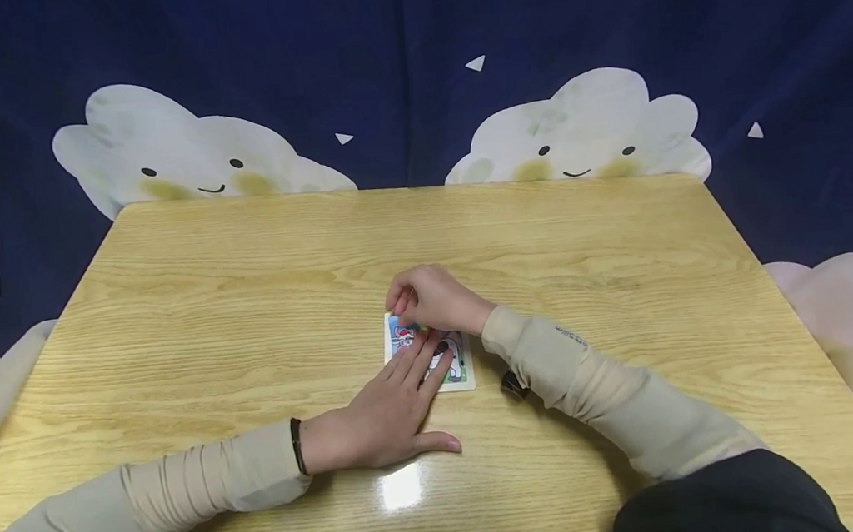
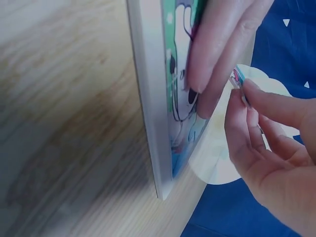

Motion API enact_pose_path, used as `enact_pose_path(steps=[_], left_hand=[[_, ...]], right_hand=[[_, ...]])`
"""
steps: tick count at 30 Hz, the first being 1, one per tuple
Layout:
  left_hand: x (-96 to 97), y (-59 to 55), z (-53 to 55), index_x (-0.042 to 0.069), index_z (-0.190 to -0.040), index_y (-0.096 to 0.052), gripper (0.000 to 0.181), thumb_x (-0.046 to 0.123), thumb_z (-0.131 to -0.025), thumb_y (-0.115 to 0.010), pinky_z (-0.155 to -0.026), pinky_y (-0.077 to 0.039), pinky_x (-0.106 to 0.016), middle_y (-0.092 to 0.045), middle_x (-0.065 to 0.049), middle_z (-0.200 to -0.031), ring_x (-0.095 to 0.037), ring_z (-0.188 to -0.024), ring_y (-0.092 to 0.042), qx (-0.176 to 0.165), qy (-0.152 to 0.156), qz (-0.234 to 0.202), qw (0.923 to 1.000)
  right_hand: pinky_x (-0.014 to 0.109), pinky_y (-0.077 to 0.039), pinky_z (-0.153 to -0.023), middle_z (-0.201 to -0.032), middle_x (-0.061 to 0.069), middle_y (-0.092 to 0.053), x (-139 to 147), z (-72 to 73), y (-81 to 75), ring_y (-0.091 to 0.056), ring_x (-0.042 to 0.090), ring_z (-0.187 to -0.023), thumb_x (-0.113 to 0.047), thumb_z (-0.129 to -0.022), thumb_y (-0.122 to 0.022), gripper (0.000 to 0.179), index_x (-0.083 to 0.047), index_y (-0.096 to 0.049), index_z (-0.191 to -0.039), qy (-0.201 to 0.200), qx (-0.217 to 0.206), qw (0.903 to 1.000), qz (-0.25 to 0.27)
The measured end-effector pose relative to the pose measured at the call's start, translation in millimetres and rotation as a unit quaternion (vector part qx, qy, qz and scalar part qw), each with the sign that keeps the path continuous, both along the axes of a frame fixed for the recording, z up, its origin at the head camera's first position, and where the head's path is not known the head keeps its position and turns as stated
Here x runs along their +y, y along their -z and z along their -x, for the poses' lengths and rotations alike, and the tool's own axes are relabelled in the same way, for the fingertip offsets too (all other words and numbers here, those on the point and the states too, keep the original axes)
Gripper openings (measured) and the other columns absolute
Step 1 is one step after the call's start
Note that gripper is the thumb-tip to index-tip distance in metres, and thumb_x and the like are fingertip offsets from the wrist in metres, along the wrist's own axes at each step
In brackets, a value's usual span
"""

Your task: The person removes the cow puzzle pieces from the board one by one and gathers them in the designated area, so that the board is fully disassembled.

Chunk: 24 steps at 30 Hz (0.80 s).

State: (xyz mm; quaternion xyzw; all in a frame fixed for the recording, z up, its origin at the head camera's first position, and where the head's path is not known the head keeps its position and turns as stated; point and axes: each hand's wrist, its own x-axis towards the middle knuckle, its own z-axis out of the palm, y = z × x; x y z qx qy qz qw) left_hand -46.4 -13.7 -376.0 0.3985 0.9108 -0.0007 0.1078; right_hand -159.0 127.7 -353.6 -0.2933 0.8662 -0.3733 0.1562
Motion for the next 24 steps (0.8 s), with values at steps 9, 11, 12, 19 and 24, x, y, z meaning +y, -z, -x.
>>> enact_pose_path(steps=[9,11,12,19,24], left_hand=[[1.9,-2.2,-0.1,0.002,-0.156,-0.015,0.099,0.073,-0.091,-0.038,-0.118,-0.015,-0.04,-0.007,-0.023,-0.161,-0.033,-0.149,-0.003,0.007,-0.005,0.016,0.9998],[2.1,-1.9,-0.2,0.002,-0.156,-0.015,0.098,0.072,-0.092,-0.038,-0.118,-0.016,-0.04,-0.007,-0.022,-0.161,-0.033,-0.149,-0.003,0.01,-0.004,0.016,0.9998],[2.1,-2.0,-0.4,0.002,-0.156,-0.015,0.098,0.072,-0.092,-0.038,-0.118,-0.016,-0.04,-0.008,-0.023,-0.161,-0.033,-0.149,-0.003,0.011,-0.003,0.014,0.9998],[1.5,-0.9,-0.7,0.002,-0.156,-0.014,0.097,0.071,-0.093,-0.038,-0.118,-0.016,-0.041,-0.005,-0.023,-0.161,-0.033,-0.149,-0.004,0.008,-0.003,0.002,1.0],[1.8,0.0,-0.8,0.002,-0.157,-0.013,0.097,0.071,-0.093,-0.037,-0.118,-0.015,-0.04,-0.004,-0.023,-0.161,-0.033,-0.149,-0.003,0.011,-0.006,0.007,0.9999]], right_hand=[[0.026,-0.05,-0.058,-0.072,0.0,-0.068,5.8,-1.3,-1.2,-0.064,0.015,-0.063,0.002,-0.084,-0.074,0.008,-0.003,-0.071,-0.089,-0.003,-0.005,1.0,-0.002],[0.026,-0.049,-0.06,-0.071,-0.001,-0.067,10.7,0.0,-2.8,-0.062,0.014,-0.063,0.0,-0.083,-0.076,0.009,-0.004,-0.071,-0.088,0.001,0.009,0.9999,-0.004],[0.026,-0.048,-0.06,-0.07,-0.002,-0.066,14.1,0.7,-3.7,-0.061,0.013,-0.062,0.0,-0.082,-0.077,0.009,-0.005,-0.071,-0.088,0.004,0.016,0.9999,-0.005],[0.023,-0.047,-0.059,-0.073,0.0,-0.068,48.1,4.0,-7.9,-0.06,0.014,-0.064,0.001,-0.08,-0.078,0.011,-0.004,-0.071,-0.087,0.032,0.018,0.9993,-0.003],[0.024,-0.047,-0.055,-0.073,0.002,-0.068,78.4,6.1,-4.6,-0.061,0.02,-0.062,0.001,-0.081,-0.078,0.01,-0.003,-0.071,-0.087,0.069,0.009,0.9973,-0.021]])
